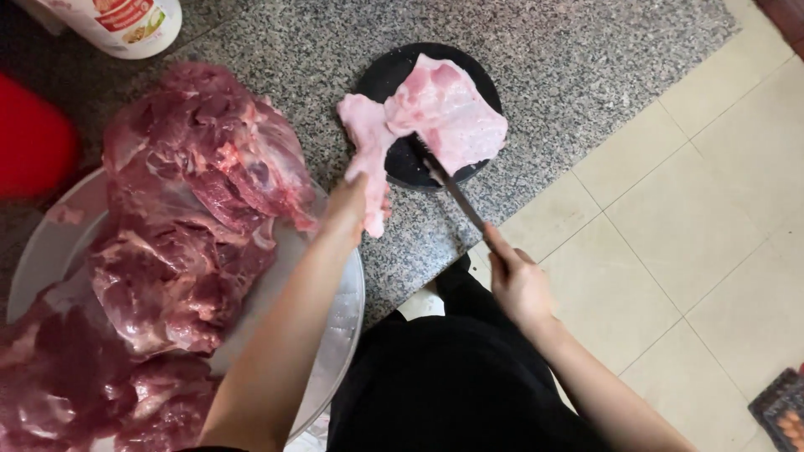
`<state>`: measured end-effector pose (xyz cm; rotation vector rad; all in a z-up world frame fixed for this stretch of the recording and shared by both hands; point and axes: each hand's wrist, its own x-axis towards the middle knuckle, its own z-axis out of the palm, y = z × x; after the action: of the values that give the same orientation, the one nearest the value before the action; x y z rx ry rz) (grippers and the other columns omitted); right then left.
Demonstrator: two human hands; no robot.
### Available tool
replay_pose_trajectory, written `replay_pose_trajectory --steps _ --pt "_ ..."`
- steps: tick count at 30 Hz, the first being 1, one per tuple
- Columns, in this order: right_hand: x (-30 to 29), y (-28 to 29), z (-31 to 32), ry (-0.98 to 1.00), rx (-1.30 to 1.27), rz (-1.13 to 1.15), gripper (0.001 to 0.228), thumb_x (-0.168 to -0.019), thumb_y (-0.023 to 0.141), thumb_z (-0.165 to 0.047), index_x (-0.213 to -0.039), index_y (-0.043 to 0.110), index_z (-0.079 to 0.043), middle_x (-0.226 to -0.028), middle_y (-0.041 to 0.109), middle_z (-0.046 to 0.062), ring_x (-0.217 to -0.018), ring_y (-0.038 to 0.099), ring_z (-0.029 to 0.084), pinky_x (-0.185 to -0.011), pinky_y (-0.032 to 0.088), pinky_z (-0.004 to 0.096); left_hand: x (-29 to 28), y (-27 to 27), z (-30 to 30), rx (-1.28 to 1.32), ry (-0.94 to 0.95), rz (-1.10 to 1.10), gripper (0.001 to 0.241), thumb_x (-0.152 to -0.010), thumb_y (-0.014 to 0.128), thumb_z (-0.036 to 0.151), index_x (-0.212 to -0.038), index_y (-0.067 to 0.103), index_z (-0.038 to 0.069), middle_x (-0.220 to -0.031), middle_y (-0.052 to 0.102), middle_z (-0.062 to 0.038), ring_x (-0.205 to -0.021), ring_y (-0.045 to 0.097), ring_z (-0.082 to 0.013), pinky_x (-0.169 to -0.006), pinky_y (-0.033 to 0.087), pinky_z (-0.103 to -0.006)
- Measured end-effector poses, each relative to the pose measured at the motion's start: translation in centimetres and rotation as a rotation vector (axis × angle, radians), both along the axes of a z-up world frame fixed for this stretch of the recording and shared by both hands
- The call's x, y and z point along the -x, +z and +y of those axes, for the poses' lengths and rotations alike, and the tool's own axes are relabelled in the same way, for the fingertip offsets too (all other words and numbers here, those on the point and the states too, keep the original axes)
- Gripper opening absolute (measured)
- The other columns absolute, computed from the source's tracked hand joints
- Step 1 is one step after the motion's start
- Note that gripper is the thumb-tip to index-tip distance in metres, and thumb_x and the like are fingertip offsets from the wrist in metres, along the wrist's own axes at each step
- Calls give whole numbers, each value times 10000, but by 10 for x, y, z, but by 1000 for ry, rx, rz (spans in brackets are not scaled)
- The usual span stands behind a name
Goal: Cutting and slicing pieces of pork fat or skin on a cutting board.
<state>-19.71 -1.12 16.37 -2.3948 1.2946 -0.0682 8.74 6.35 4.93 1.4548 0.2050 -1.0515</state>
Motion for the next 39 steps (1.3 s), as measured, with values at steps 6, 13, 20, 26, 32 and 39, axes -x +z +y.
replay_pose_trajectory --steps 6,13,20,26,32,39 --pt "21 11 12 -144 -38 -29 581 -1005 633 -246 -1528 526 -473 -1179 763 112 -1136 706 415 -979 601 544 30 -27 1 -350 -463 -368 707 -903 677 556 -1330 586 0 -1375 646 -253 -1333 608 -351 -1128 488 -477" --pt "-18 0 36 -31 22 -264 562 -955 685 -157 -1476 620 -356 -1186 777 139 -1099 725 367 -923 613 507 -19 0 -36 -428 -418 -723 814 -965 619 389 -1601 285 7 -1521 421 -284 -1406 472 -497 -1191 401 -575" --pt "-80 -20 36 -7 -117 -191 595 -978 627 -200 -1523 526 -415 -1194 770 146 -1108 717 398 -979 602 524 -45 -55 -78 -304 -205 -706 764 -943 725 450 -1480 406 11 -1439 520 -245 -1409 499 -422 -1205 412 -475" --pt "-87 -24 38 -60 -122 -56 595 -1038 533 -271 -1591 419 -457 -1173 735 231 -1051 713 489 -929 615 562 -47 -74 -79 -308 -168 -628 635 -949 712 439 -1372 466 35 -1334 649 -234 -1307 627 -371 -1111 511 -436" --pt "-101 -34 39 56 -31 67 626 -1083 431 -186 -1672 289 -347 -1061 695 218 -895 751 457 -768 654 548 -38 -22 -64 -370 -266 -613 689 -938 665 571 -1342 455 54 -1283 709 -205 -1251 679 -351 -1047 556 -470" --pt "-139 -56 5 154 23 192 666 -1112 388 -190 -1714 138 -330 -1008 694 184 -827 762 362 -679 637 488 -31 12 -62 -465 -336 -658 479 -1069 498 426 -1390 410 82 -1198 751 -225 -1188 718 -383 -1007 565 -516"
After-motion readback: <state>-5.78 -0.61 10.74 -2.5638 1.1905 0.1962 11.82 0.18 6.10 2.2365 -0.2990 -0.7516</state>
